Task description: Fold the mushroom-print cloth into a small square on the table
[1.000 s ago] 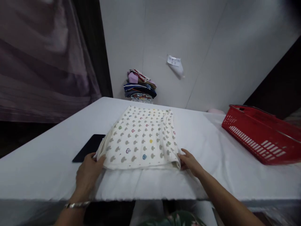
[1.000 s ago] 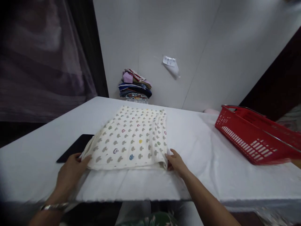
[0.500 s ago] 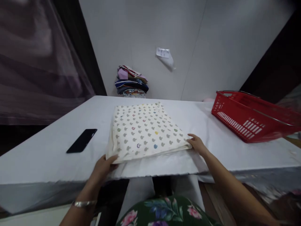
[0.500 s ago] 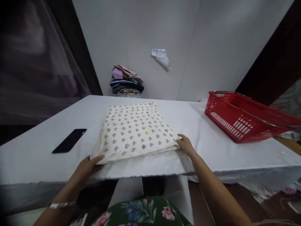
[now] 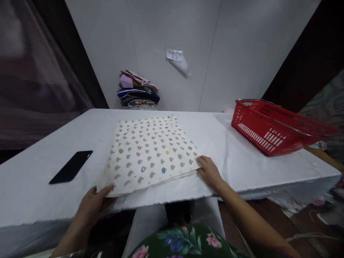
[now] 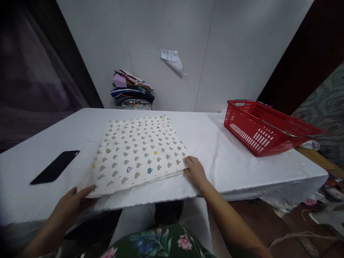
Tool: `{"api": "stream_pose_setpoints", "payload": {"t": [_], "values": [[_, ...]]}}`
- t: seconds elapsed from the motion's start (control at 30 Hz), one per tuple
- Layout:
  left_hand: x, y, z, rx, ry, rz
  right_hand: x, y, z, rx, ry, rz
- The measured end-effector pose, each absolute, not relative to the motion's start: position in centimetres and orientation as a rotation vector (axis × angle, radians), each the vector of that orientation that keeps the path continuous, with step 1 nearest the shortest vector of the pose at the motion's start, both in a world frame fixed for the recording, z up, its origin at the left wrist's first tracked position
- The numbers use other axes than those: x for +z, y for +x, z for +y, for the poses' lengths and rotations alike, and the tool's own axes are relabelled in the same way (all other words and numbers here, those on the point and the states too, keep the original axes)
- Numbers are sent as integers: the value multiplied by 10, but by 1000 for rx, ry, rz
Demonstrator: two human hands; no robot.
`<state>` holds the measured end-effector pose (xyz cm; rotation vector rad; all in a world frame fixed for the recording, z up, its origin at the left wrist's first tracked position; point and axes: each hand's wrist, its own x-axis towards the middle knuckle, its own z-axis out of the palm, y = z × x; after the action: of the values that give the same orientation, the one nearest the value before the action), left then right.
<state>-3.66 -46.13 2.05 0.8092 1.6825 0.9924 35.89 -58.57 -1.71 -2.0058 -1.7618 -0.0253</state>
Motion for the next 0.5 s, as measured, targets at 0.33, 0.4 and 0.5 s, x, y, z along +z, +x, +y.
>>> {"api": "stream_pose_setpoints", "payload": {"t": [0.33,0.4,0.5], "values": [[7,-62,-460,661,1379,1837,-8,378,-585,1,-2312,-1778],[1,-69,-461,617,1476,1893,-15,377,-588,6,-2258,-1793],[-5,-76,-460,586,1518,1962,-27,373,-587,-53,-2235,-1787]]}}
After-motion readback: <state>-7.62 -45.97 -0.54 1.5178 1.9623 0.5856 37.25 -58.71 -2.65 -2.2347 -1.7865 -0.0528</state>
